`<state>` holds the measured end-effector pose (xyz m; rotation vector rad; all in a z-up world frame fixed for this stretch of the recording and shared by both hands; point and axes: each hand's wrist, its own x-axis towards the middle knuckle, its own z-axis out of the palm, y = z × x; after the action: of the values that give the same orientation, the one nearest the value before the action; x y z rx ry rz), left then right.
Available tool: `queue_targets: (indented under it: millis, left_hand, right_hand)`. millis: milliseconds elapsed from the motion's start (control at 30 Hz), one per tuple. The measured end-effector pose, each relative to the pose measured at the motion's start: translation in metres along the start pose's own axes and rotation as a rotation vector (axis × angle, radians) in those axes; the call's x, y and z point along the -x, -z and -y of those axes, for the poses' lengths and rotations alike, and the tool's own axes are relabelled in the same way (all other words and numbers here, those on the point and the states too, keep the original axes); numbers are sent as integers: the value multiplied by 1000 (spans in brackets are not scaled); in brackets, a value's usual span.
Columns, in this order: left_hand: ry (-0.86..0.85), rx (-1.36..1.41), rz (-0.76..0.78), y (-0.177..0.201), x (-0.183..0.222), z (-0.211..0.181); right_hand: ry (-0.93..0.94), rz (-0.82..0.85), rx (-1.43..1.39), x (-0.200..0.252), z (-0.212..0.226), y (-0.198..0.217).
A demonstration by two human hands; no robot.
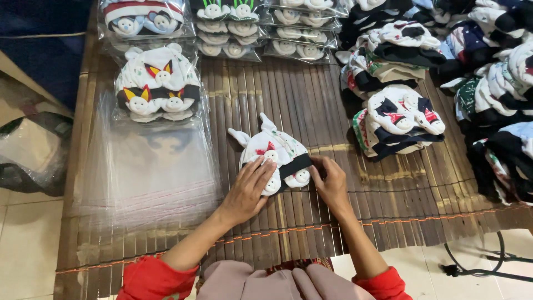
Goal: Packaging baby hats into individual plastic bags
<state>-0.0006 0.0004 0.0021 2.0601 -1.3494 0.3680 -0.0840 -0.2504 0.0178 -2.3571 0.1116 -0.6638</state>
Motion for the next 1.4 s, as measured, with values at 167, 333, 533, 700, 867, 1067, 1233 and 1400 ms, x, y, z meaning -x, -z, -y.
queue_targets:
  millis: [167, 333, 533, 700, 867, 1067, 1233, 1400]
  left_hand:
    - [11, 18, 4, -1, 0, 1]
    - [16, 20, 21, -2, 0, 1]
    - [11, 8, 22, -1, 1, 2]
    - [7, -27, 23, -3, 1, 2]
    - [9, -31, 17, -2, 0, 0]
    - [14, -14, 24, -1, 0, 0]
    - [16, 10, 24, -1, 0, 0]
    - [17, -2, 24, -2, 1, 0]
  right_hand:
    - [-17, -70, -8, 6, -8, -6]
    - [-7, -66, 32, 12, -18, -8]
    - [-7, -21, -39, 13, -21, -3]
    - [-215, 108, -192, 15, -35, 0]
    - [-298, 118, -249, 10, -37, -2]
    - [-347, 114, -148, 4, -26, -5]
    - [-335, 128, -49, -5, -14, -7]
    - [-260, 125, 28, -6, -14, -4]
